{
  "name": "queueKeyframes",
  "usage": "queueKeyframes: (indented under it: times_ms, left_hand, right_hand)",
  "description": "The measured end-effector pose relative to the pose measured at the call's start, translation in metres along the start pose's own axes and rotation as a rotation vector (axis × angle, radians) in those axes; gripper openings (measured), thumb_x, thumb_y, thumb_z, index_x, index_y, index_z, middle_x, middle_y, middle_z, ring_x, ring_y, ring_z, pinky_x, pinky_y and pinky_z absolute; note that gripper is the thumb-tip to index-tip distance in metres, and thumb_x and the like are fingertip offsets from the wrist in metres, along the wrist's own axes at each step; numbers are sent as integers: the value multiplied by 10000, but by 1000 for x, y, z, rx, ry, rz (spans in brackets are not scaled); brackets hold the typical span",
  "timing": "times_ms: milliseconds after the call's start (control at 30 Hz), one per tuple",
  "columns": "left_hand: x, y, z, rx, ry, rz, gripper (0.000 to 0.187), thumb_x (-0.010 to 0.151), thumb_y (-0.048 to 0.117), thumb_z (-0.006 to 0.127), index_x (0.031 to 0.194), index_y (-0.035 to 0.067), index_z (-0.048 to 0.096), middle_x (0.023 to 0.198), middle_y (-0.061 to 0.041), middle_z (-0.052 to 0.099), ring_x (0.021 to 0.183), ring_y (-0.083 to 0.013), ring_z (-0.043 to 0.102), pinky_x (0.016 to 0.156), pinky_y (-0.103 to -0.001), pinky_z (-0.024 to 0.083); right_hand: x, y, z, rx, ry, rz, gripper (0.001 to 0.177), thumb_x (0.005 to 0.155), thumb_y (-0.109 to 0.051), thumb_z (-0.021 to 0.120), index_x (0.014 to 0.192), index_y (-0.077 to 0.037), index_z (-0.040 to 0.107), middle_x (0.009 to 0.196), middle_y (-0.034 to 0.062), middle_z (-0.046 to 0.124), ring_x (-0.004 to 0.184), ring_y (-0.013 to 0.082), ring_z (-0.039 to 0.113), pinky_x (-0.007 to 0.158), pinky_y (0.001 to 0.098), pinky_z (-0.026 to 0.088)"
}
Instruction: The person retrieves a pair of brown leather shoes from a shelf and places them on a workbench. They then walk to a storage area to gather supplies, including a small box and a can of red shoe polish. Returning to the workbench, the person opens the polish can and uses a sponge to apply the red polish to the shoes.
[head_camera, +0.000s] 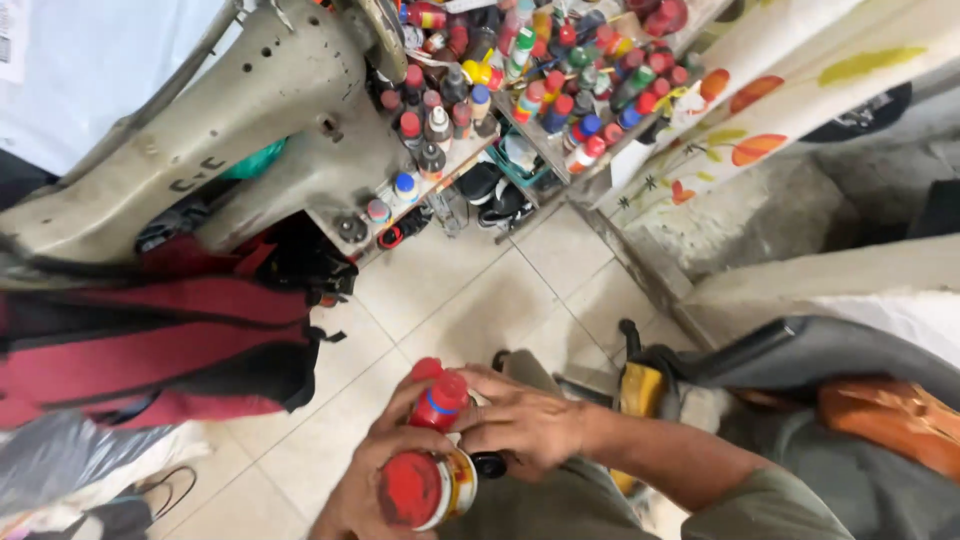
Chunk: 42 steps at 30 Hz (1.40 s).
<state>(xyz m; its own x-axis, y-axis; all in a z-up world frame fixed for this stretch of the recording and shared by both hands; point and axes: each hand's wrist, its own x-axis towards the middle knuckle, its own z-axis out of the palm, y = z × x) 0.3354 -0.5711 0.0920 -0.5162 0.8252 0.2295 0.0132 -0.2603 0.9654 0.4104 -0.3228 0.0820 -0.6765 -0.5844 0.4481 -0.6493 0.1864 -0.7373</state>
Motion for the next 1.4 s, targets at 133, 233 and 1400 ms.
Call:
queueKeyframes:
  times_ms: [133,233,1400]
  left_hand:
    - [5,51,-2,-78,50,-32,354,848,370,813,1097,138,719,1587,-301,369,1577,-434,261,1210,-516,348]
    - [27,73,0,7,69,27,338,948,447,697,1075,135,724,1544,-298,429,1546,-468,324,1249,-564,282]
    - [354,23,56,376,33,83,619,680,524,759,1157,134,704,1496,-284,481,1435,-484,485,1233,-722,191]
  right_hand:
    - [17,-53,-21,102,65,130,291,866,-77,554,1155,-74,584,1306,207,663,1316,490,541,1232,742,272]
    - [9,-60,-47,324,219,158,290,900,-36,562,1181,-108,552,1115,131,622,1065,300,655,1144,639,419]
    - [-50,159,-407,18,34,945,678,840,-133,818,1436,-118,495,1409,169,544,1069,254,701,844,365,659]
